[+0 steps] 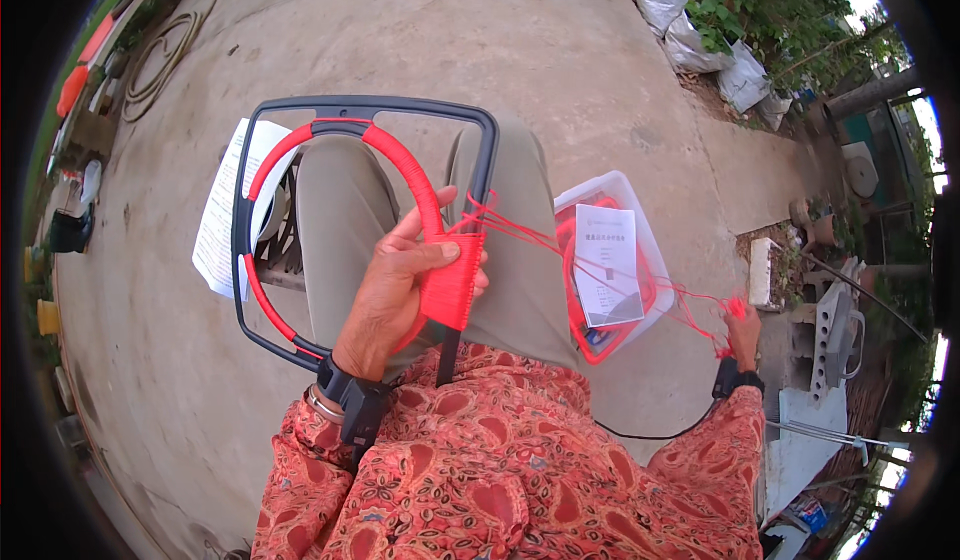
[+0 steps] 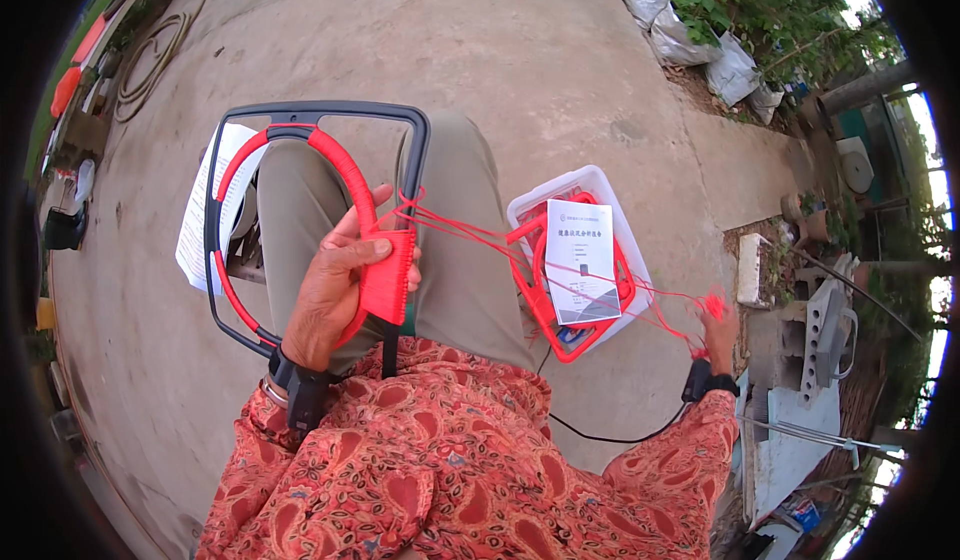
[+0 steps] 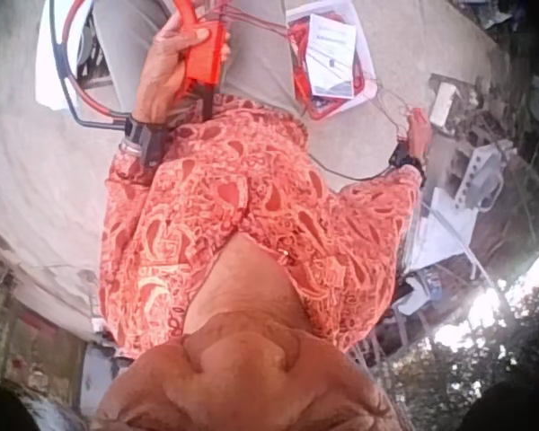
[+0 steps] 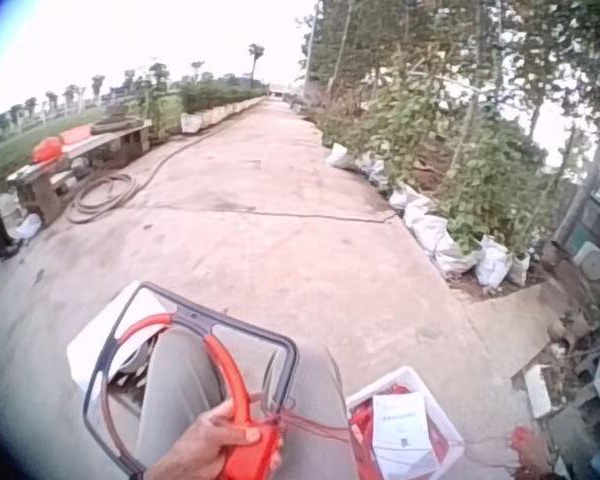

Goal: Wrapping a red cord around a furniture frame section.

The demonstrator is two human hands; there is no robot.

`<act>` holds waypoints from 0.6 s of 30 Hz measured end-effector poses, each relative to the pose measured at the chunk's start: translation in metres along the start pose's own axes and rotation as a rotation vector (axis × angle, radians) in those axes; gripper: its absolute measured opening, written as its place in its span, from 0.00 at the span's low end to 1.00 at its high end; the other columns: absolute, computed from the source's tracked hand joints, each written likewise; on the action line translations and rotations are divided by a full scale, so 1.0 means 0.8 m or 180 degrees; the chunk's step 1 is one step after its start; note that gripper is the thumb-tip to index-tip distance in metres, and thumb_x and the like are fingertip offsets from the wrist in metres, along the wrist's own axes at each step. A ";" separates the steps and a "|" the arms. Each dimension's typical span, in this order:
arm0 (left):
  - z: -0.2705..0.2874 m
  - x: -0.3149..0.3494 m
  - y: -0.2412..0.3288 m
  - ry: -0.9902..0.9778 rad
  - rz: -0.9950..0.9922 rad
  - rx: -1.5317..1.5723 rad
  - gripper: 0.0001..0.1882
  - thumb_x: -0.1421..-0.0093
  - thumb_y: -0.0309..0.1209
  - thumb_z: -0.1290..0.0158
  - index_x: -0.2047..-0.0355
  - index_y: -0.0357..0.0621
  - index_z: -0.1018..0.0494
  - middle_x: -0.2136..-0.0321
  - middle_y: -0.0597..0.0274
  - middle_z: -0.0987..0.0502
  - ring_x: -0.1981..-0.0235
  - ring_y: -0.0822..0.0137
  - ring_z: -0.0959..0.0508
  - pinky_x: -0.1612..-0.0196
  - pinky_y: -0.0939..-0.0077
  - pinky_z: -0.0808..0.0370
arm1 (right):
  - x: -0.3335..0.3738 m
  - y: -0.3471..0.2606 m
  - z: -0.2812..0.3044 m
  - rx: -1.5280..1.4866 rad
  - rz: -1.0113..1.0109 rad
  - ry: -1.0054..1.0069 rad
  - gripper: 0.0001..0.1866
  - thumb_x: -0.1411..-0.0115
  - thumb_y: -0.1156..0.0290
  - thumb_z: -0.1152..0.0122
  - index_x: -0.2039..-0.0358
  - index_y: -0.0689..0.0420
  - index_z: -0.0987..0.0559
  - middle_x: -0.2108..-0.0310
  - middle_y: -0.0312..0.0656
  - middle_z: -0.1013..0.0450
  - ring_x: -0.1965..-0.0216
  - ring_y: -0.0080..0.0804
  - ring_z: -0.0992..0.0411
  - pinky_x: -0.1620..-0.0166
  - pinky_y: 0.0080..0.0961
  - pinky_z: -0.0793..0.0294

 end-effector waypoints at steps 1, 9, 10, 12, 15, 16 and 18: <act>0.002 -0.002 0.000 -0.0018 0.0011 0.0002 0.33 0.43 0.17 0.49 0.37 0.41 0.43 0.64 0.41 0.23 0.73 0.54 0.18 0.68 0.62 0.17 | 0.011 0.048 0.016 0.0310 -0.0145 0.0130 0.19 0.52 0.70 0.33 0.58 0.60 0.22 0.65 0.49 0.22 0.61 0.40 0.22 0.57 0.34 0.26; -0.005 0.000 -0.006 0.0010 0.0171 -0.0132 0.34 0.44 0.16 0.48 0.37 0.41 0.43 0.63 0.41 0.23 0.72 0.52 0.19 0.68 0.60 0.18 | 0.027 -0.182 -0.114 -0.1128 -0.0071 -0.0595 0.20 0.47 0.74 0.40 0.52 0.61 0.21 0.66 0.39 0.20 0.69 0.22 0.26 0.63 0.23 0.25; -0.008 -0.001 -0.008 -0.0019 0.0185 -0.0167 0.34 0.44 0.16 0.48 0.37 0.41 0.43 0.63 0.41 0.23 0.72 0.52 0.19 0.68 0.60 0.18 | 0.038 -0.258 -0.124 -0.1203 0.0449 -0.0672 0.18 0.44 0.73 0.40 0.52 0.61 0.21 0.66 0.34 0.21 0.69 0.19 0.27 0.63 0.21 0.25; -0.009 -0.001 -0.007 0.0045 0.0168 -0.0192 0.37 0.46 0.18 0.45 0.36 0.43 0.44 0.64 0.41 0.23 0.73 0.50 0.19 0.68 0.58 0.19 | 0.066 -0.345 -0.163 -0.1834 0.0581 -0.1076 0.17 0.42 0.72 0.40 0.52 0.62 0.21 0.67 0.35 0.21 0.70 0.19 0.28 0.62 0.20 0.26; -0.014 0.002 -0.002 -0.0043 0.0090 -0.0119 0.35 0.45 0.17 0.47 0.37 0.40 0.44 0.64 0.41 0.23 0.72 0.51 0.19 0.67 0.59 0.18 | 0.130 -0.500 -0.174 -0.2411 0.1222 -0.1655 0.15 0.40 0.70 0.39 0.54 0.63 0.21 0.69 0.35 0.22 0.70 0.18 0.29 0.64 0.20 0.27; -0.013 0.001 -0.004 -0.0052 0.0101 -0.0121 0.35 0.45 0.17 0.47 0.37 0.40 0.44 0.64 0.41 0.23 0.72 0.51 0.19 0.67 0.59 0.18 | 0.141 -0.529 -0.171 -0.2266 0.1830 -0.1439 0.14 0.40 0.70 0.39 0.55 0.63 0.21 0.71 0.34 0.23 0.71 0.18 0.30 0.66 0.20 0.27; -0.010 0.000 -0.006 -0.0027 0.0157 -0.0136 0.37 0.46 0.18 0.44 0.36 0.43 0.44 0.63 0.41 0.23 0.72 0.49 0.19 0.68 0.57 0.19 | 0.150 -0.534 -0.191 -0.2134 0.2002 -0.1642 0.13 0.40 0.70 0.39 0.56 0.63 0.21 0.73 0.32 0.25 0.74 0.16 0.31 0.70 0.19 0.30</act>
Point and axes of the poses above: each hand's wrist, its own x-axis away from the middle knuckle, its own z-axis out of the back of the hand, y = z × x, the point moved 10 cm from there along -x, towards the middle knuckle
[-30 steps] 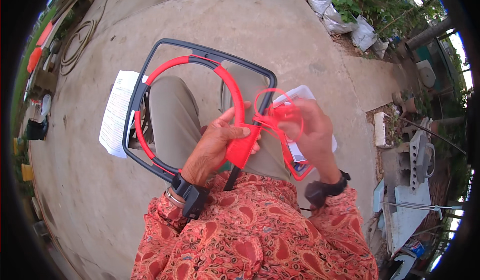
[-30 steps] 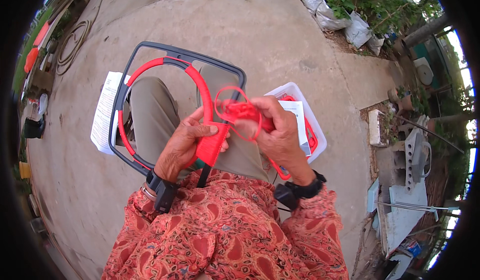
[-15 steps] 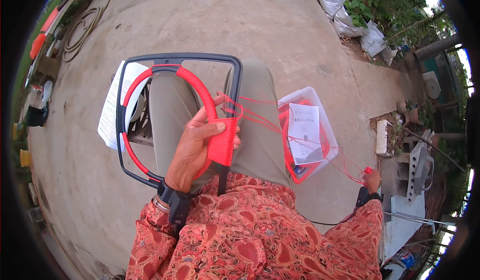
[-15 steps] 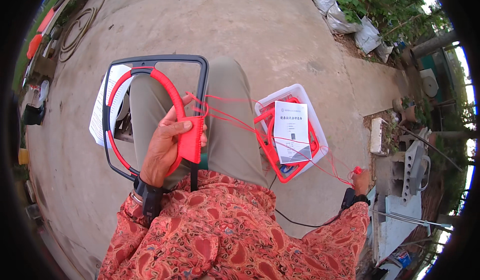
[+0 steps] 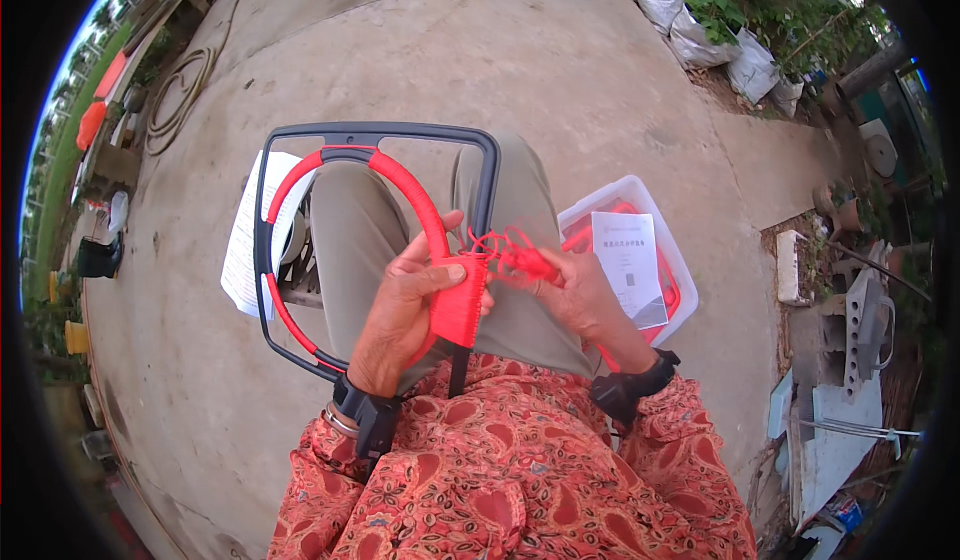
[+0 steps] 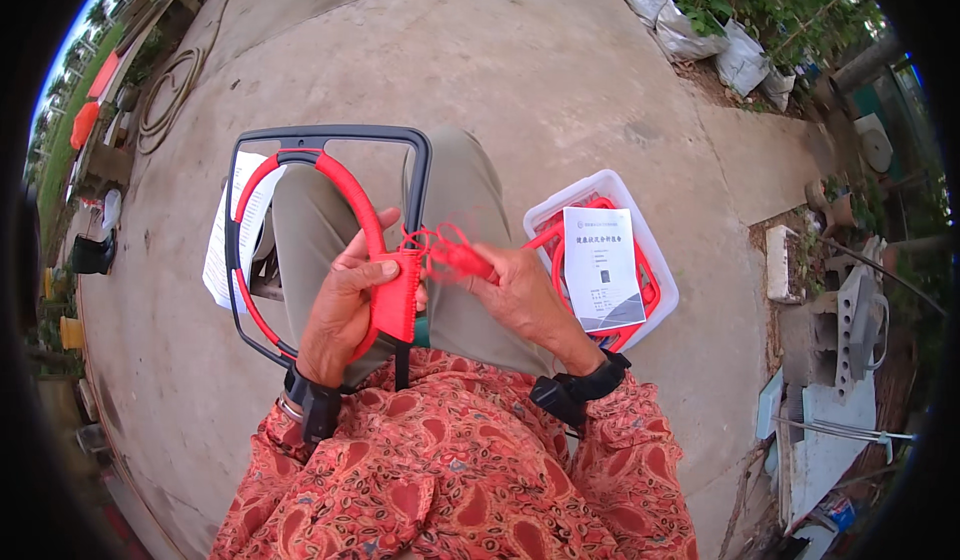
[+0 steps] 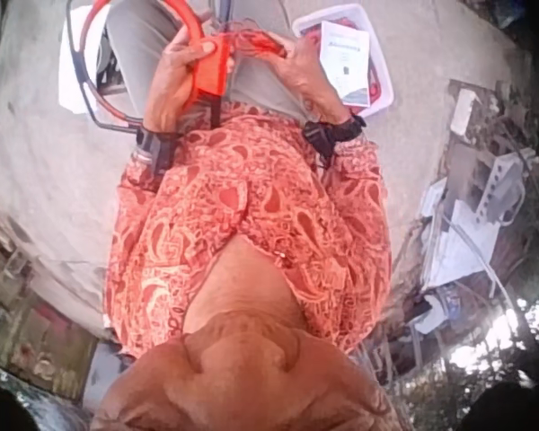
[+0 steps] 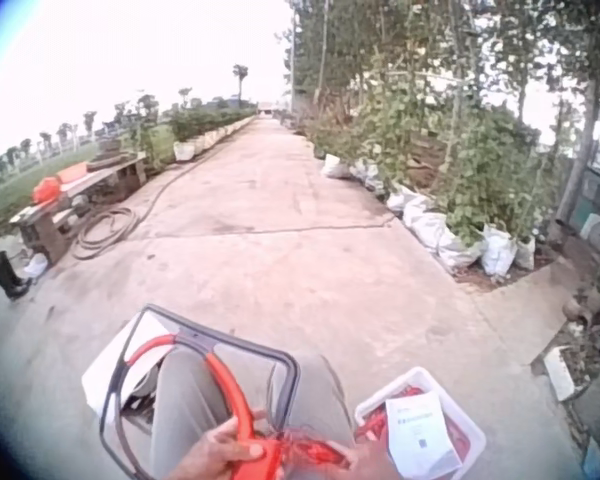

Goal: Wrapping a red cord around a furniture frame section.

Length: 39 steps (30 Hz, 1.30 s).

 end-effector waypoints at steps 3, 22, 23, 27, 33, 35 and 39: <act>0.003 0.003 0.004 -0.0019 -0.0052 0.0081 0.38 0.46 0.18 0.44 0.36 0.43 0.44 0.64 0.40 0.23 0.72 0.49 0.19 0.68 0.58 0.19 | 0.011 0.044 0.018 -0.0394 -0.0821 -0.0206 0.11 0.40 0.69 0.37 0.59 0.61 0.20 0.78 0.30 0.28 0.79 0.14 0.35 0.77 0.17 0.38; 0.007 -0.004 -0.019 0.0019 0.0391 0.0208 0.23 0.46 0.18 0.46 0.48 0.37 0.34 0.66 0.42 0.22 0.71 0.50 0.18 0.65 0.58 0.18 | 0.002 0.012 -0.014 -0.1373 -0.1288 -0.0185 0.13 0.37 0.66 0.40 0.55 0.57 0.20 0.78 0.24 0.35 0.83 0.12 0.42 0.81 0.13 0.44; 0.006 -0.003 -0.019 0.0007 0.0403 0.0210 0.21 0.46 0.18 0.46 0.50 0.36 0.33 0.67 0.42 0.22 0.71 0.50 0.18 0.65 0.58 0.18 | -0.002 0.004 -0.016 -0.1093 -0.1157 -0.0197 0.13 0.36 0.66 0.40 0.54 0.57 0.21 0.78 0.25 0.33 0.83 0.12 0.42 0.80 0.13 0.44; 0.008 -0.005 -0.016 -0.0168 0.0324 0.0304 0.16 0.46 0.18 0.46 0.56 0.36 0.32 0.67 0.42 0.22 0.72 0.49 0.18 0.66 0.58 0.18 | 0.007 0.026 -0.017 -0.1212 -0.1319 -0.0266 0.12 0.36 0.65 0.40 0.59 0.59 0.21 0.79 0.26 0.32 0.84 0.11 0.42 0.81 0.15 0.44; 0.009 -0.005 -0.018 -0.0205 0.0380 0.0348 0.15 0.48 0.17 0.47 0.59 0.35 0.33 0.68 0.42 0.22 0.72 0.46 0.18 0.68 0.54 0.16 | 0.010 0.023 -0.019 -0.1618 -0.1668 -0.0330 0.12 0.37 0.63 0.39 0.67 0.60 0.23 0.82 0.27 0.35 0.84 0.13 0.43 0.82 0.14 0.46; 0.005 -0.004 -0.015 -0.0207 0.0390 0.0331 0.15 0.48 0.16 0.47 0.60 0.36 0.33 0.69 0.42 0.22 0.72 0.46 0.18 0.68 0.54 0.16 | 0.011 0.021 -0.020 -0.1760 -0.1752 -0.0370 0.12 0.37 0.63 0.39 0.68 0.60 0.24 0.82 0.28 0.36 0.85 0.13 0.43 0.82 0.14 0.47; 0.002 -0.004 -0.017 -0.0294 0.0385 0.0354 0.14 0.49 0.16 0.47 0.61 0.36 0.34 0.70 0.41 0.22 0.73 0.46 0.18 0.69 0.54 0.16 | 0.013 0.021 -0.028 -0.2386 -0.1722 -0.0515 0.10 0.38 0.66 0.39 0.68 0.60 0.26 0.83 0.29 0.38 0.86 0.15 0.45 0.82 0.15 0.49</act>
Point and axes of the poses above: each hand's wrist, its own x-axis away from the middle knuckle, its own z-axis out of the back of the hand, y = z × x, the point moved 10 cm from there along -x, towards the middle knuckle
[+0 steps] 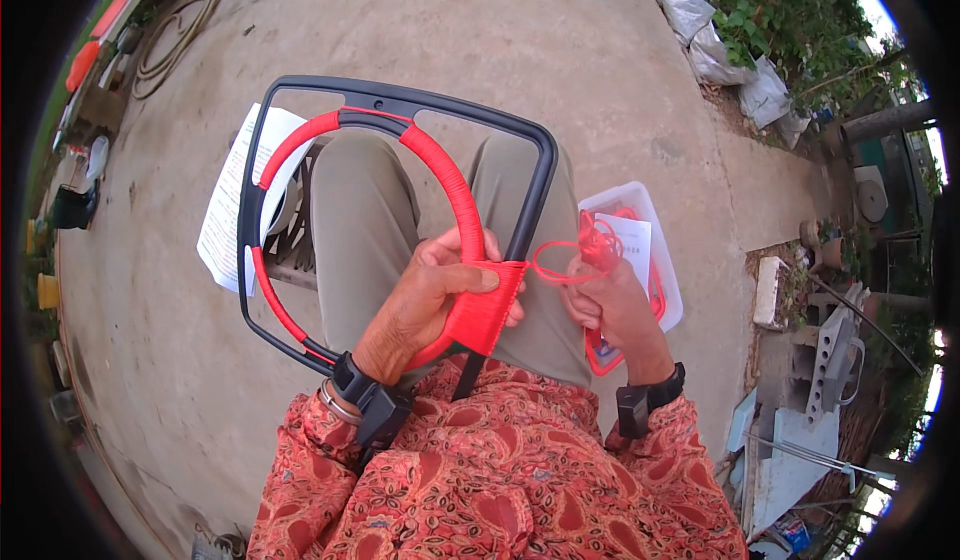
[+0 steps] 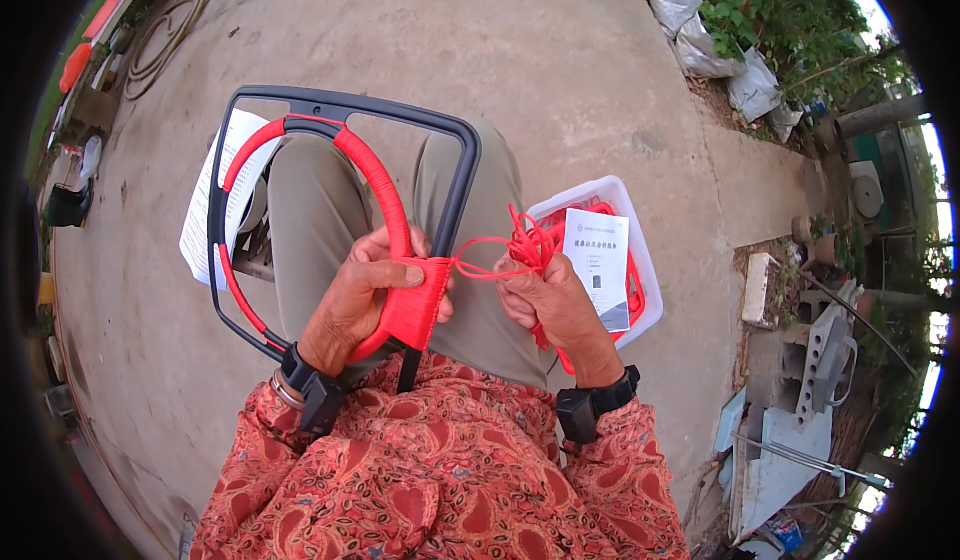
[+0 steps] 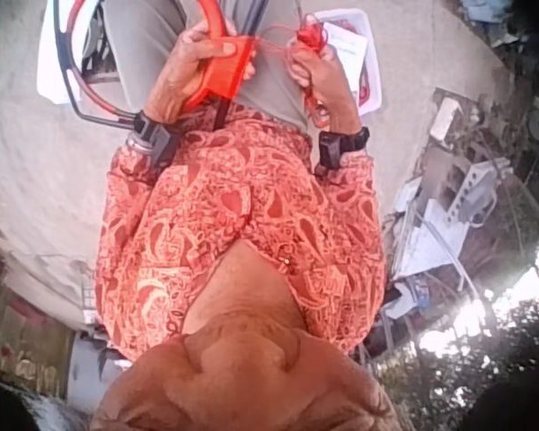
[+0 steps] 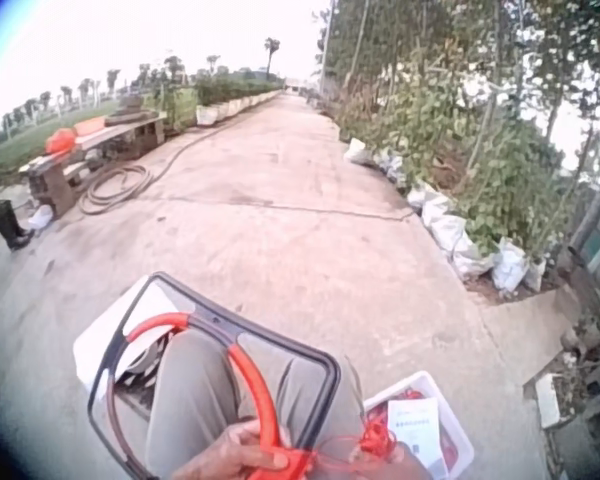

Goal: Wrapping a red cord around a furniture frame section.

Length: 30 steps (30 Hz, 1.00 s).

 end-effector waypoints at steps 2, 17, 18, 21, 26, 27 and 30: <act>-0.004 0.000 0.000 -0.0099 0.0005 -0.0036 0.13 0.48 0.17 0.47 0.61 0.36 0.34 0.70 0.43 0.23 0.73 0.49 0.18 0.69 0.58 0.17 | -0.002 0.006 -0.001 -0.0216 0.0034 -0.0208 0.09 0.38 0.67 0.39 0.66 0.60 0.26 0.84 0.29 0.39 0.86 0.15 0.46 0.83 0.16 0.49; -0.013 -0.001 -0.001 -0.0128 -0.0101 -0.0314 0.09 0.42 0.27 0.44 0.65 0.40 0.34 0.74 0.45 0.23 0.78 0.53 0.19 0.75 0.63 0.20 | -0.007 0.013 0.003 -0.0619 0.0083 0.0006 0.09 0.41 0.72 0.40 0.75 0.54 0.31 0.87 0.26 0.44 0.88 0.14 0.48 0.84 0.15 0.52; -0.011 -0.001 -0.002 -0.0096 -0.0095 -0.0338 0.10 0.43 0.27 0.44 0.66 0.41 0.34 0.74 0.44 0.23 0.78 0.52 0.20 0.75 0.60 0.20 | -0.006 0.012 0.005 -0.0619 0.0141 0.0061 0.09 0.41 0.72 0.40 0.75 0.54 0.31 0.87 0.26 0.44 0.88 0.14 0.48 0.84 0.15 0.52; -0.008 -0.001 -0.002 0.0014 -0.0097 -0.0279 0.09 0.42 0.27 0.45 0.65 0.40 0.34 0.73 0.42 0.23 0.77 0.51 0.19 0.75 0.60 0.19 | -0.007 0.012 0.007 -0.0606 0.0220 0.0165 0.10 0.41 0.72 0.40 0.76 0.54 0.31 0.87 0.26 0.44 0.88 0.13 0.47 0.84 0.15 0.51; -0.013 0.002 0.003 -0.0110 -0.0159 -0.0254 0.09 0.44 0.26 0.48 0.64 0.38 0.34 0.72 0.39 0.24 0.75 0.47 0.19 0.73 0.57 0.19 | -0.006 0.009 0.005 -0.0564 0.0172 0.0056 0.11 0.41 0.71 0.39 0.77 0.53 0.31 0.87 0.26 0.43 0.88 0.13 0.47 0.84 0.15 0.50; -0.014 0.003 0.004 -0.0141 -0.0180 -0.0210 0.09 0.45 0.25 0.49 0.64 0.37 0.34 0.72 0.38 0.24 0.74 0.46 0.20 0.73 0.56 0.18 | -0.006 0.010 0.003 -0.0518 0.0158 0.0002 0.08 0.41 0.71 0.42 0.74 0.53 0.32 0.86 0.26 0.43 0.88 0.14 0.47 0.84 0.15 0.51; -0.014 0.005 0.006 -0.0210 -0.0216 -0.0187 0.10 0.46 0.23 0.49 0.64 0.36 0.34 0.71 0.37 0.24 0.74 0.45 0.20 0.72 0.53 0.18 | -0.005 0.010 0.001 -0.0588 0.0145 0.0024 0.08 0.40 0.71 0.42 0.73 0.53 0.32 0.86 0.26 0.43 0.88 0.14 0.47 0.84 0.15 0.50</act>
Point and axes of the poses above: each hand's wrist, its own x-axis away from the middle knuckle, its own z-axis out of the back of the hand, y = z × x, the point moved 10 cm from there along -x, towards the middle knuckle
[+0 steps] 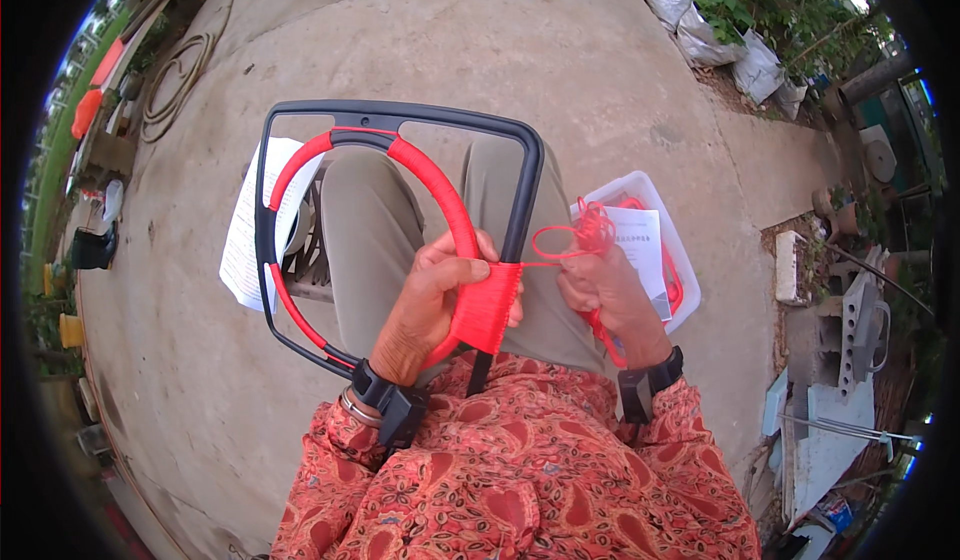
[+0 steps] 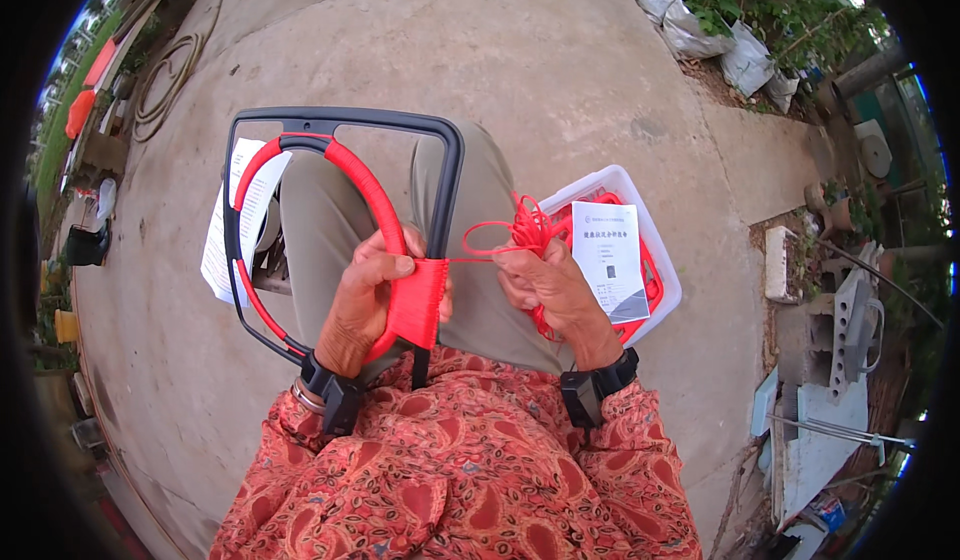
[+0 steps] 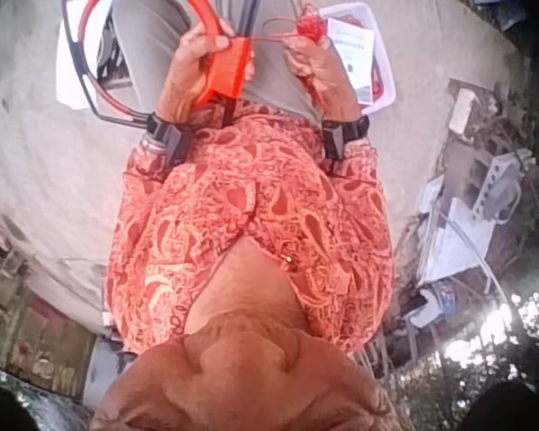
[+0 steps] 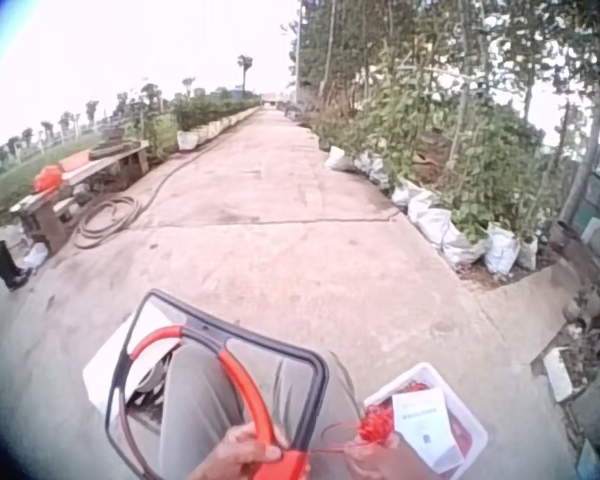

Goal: Wrapping a red cord around a furniture frame section.

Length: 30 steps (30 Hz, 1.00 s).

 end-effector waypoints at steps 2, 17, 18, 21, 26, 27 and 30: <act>-0.002 0.002 -0.001 0.0000 -0.0021 -0.0026 0.10 0.47 0.22 0.49 0.64 0.36 0.34 0.71 0.39 0.24 0.74 0.45 0.20 0.72 0.53 0.18 | 0.001 0.001 0.002 -0.0115 0.0000 0.0081 0.10 0.40 0.71 0.41 0.76 0.53 0.31 0.87 0.26 0.42 0.88 0.13 0.47 0.84 0.15 0.50; -0.001 -0.001 -0.007 0.0179 0.0073 -0.0240 0.06 0.47 0.21 0.47 0.69 0.37 0.32 0.76 0.48 0.26 0.78 0.51 0.20 0.76 0.58 0.19 | 0.007 -0.001 0.032 0.0126 0.0098 0.0340 0.07 0.40 0.70 0.39 0.72 0.56 0.28 0.86 0.26 0.40 0.87 0.13 0.47 0.83 0.14 0.50; 0.001 -0.001 -0.011 0.0243 0.0189 -0.0296 0.06 0.46 0.22 0.46 0.69 0.37 0.32 0.76 0.47 0.24 0.79 0.52 0.20 0.76 0.59 0.19 | 0.007 -0.007 0.036 0.0257 0.0219 0.0368 0.08 0.40 0.70 0.38 0.72 0.56 0.27 0.85 0.27 0.40 0.87 0.13 0.47 0.83 0.14 0.50; 0.001 -0.006 -0.015 0.0187 0.0138 -0.0422 0.07 0.46 0.20 0.45 0.69 0.38 0.32 0.76 0.44 0.23 0.81 0.53 0.20 0.77 0.61 0.20 | 0.006 -0.002 0.049 0.0258 0.0285 0.0402 0.08 0.40 0.70 0.38 0.73 0.56 0.26 0.84 0.27 0.38 0.87 0.12 0.47 0.83 0.13 0.49; 0.009 -0.011 -0.019 0.0462 0.0267 -0.0555 0.07 0.46 0.20 0.45 0.69 0.38 0.32 0.77 0.47 0.23 0.81 0.54 0.20 0.78 0.63 0.20 | 0.004 0.019 0.074 0.0452 -0.0204 0.0615 0.11 0.39 0.64 0.39 0.69 0.59 0.25 0.81 0.28 0.35 0.84 0.14 0.43 0.81 0.16 0.44; 0.010 -0.012 -0.019 0.0501 0.0263 -0.0603 0.06 0.45 0.20 0.46 0.69 0.38 0.32 0.77 0.47 0.23 0.81 0.54 0.20 0.78 0.64 0.20 | 0.005 0.004 0.078 0.1180 0.0044 0.0812 0.13 0.39 0.61 0.39 0.68 0.59 0.25 0.79 0.30 0.34 0.82 0.15 0.41 0.79 0.18 0.41; 0.007 -0.010 -0.014 0.0547 0.0215 -0.0677 0.06 0.45 0.20 0.46 0.69 0.38 0.32 0.77 0.48 0.23 0.80 0.55 0.20 0.78 0.65 0.20 | 0.003 -0.015 0.130 0.2389 0.0288 0.1266 0.18 0.39 0.55 0.42 0.65 0.60 0.27 0.76 0.31 0.34 0.78 0.17 0.38 0.75 0.20 0.37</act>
Point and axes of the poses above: each hand's wrist, its own x-axis away from the middle knuckle, its own z-axis out of the back of the hand, y = z × x, the point moved 10 cm from there along -x, towards the middle knuckle
